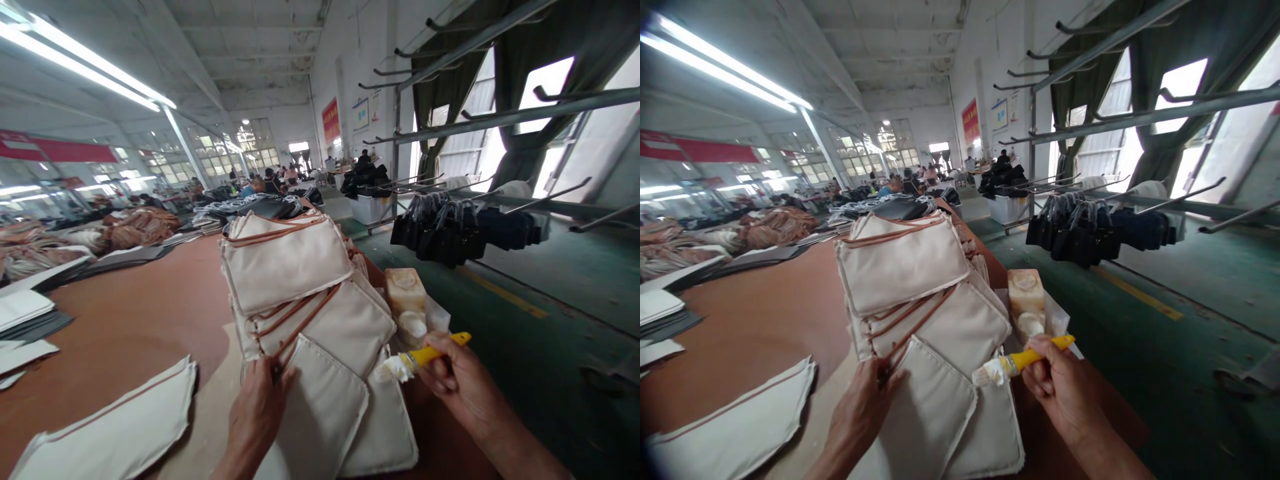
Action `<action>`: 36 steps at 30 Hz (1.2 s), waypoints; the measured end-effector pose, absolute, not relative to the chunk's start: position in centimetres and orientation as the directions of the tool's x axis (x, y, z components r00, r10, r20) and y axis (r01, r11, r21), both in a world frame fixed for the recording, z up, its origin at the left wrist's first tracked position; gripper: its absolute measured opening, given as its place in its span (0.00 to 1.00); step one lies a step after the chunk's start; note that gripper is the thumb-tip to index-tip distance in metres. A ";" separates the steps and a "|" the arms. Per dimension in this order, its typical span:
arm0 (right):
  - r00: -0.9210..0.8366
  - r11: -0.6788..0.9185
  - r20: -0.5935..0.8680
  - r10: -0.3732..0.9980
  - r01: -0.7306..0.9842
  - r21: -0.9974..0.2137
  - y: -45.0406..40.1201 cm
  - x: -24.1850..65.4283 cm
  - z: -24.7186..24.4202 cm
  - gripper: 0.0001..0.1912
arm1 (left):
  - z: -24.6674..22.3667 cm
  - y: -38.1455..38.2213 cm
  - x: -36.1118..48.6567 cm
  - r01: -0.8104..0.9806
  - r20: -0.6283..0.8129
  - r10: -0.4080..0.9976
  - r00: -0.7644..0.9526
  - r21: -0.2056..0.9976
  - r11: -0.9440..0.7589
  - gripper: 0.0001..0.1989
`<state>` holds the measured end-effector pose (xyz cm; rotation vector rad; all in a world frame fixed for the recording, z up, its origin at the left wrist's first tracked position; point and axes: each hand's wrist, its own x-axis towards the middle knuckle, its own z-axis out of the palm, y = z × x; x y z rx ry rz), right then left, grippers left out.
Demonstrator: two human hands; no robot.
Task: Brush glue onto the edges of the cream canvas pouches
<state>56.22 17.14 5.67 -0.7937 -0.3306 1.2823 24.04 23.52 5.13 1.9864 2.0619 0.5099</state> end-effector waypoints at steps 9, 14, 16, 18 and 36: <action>0.280 0.142 -0.007 0.960 -0.510 -0.848 21.8 52.1 9.3 0.15 | 6.7 23.2 26.2 0.373 -0.201 0.936 0.290 0.924 0.083 0.24; 0.193 0.148 0.081 0.978 -0.362 -0.920 22.9 51.5 10.1 0.12 | 7.4 21.6 27.7 0.311 -0.134 0.953 0.273 0.949 0.044 0.22; 0.188 0.165 0.114 0.976 -0.285 -0.944 23.2 51.4 10.1 0.11 | 7.8 21.1 28.2 0.318 -0.100 0.940 0.326 0.948 -0.010 0.18; 0.206 0.192 0.146 0.968 -0.225 -0.955 23.4 51.7 10.1 0.11 | 8.2 20.8 28.5 0.366 -0.066 0.921 0.383 0.926 -0.086 0.15; 0.319 0.241 0.200 0.926 -0.094 -0.966 22.6 55.6 10.8 0.11 | 7.3 19.4 30.3 0.488 0.324 0.780 0.536 0.634 -0.599 0.09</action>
